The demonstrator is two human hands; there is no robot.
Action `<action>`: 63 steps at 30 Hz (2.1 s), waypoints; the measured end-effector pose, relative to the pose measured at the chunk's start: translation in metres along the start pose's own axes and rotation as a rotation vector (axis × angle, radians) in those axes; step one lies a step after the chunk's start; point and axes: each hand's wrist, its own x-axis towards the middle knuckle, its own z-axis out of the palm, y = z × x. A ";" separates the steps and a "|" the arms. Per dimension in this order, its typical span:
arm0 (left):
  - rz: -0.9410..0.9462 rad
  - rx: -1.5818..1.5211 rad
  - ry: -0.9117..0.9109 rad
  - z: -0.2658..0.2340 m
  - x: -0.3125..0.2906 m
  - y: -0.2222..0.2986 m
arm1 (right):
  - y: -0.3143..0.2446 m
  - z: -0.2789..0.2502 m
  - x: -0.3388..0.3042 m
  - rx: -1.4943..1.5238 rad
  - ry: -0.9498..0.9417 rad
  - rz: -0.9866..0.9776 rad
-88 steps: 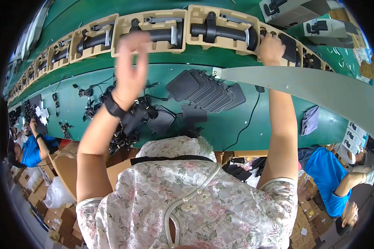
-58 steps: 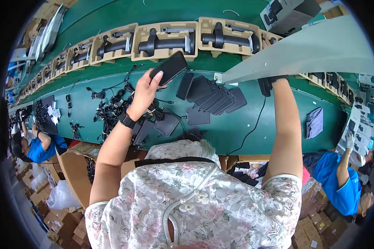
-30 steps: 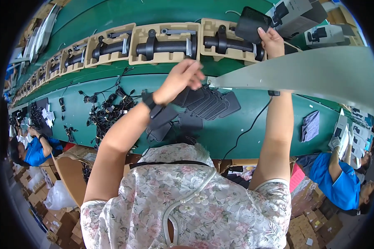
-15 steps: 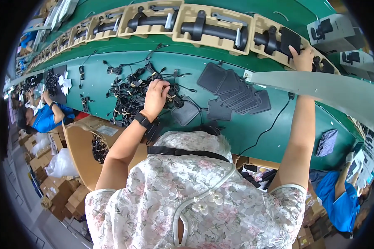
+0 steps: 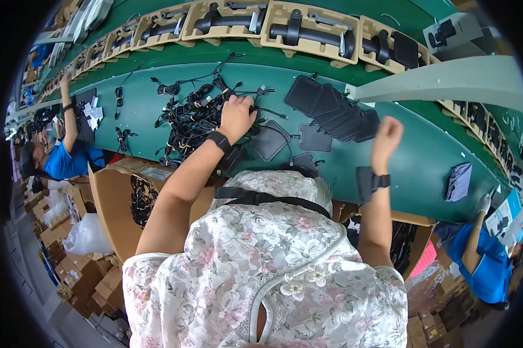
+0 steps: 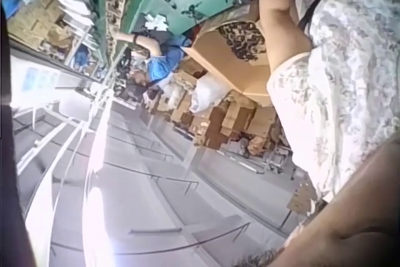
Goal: The person picks up a black pad and a bundled cable by hand, places the pad into a cardboard tray, and then tucks the cable into the tray beside it, repeating this process for the remaining trays.
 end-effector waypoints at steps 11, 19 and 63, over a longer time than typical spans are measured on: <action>-0.324 -1.103 -0.249 -0.079 0.004 0.023 | -0.153 0.134 -0.121 -0.379 -0.828 -0.678; -0.054 -1.539 -0.448 -0.095 0.005 0.070 | -0.190 0.120 -0.080 0.367 -0.862 0.190; -0.357 -1.062 -0.370 0.022 0.032 0.034 | -0.067 0.067 0.278 -0.866 -0.773 -0.322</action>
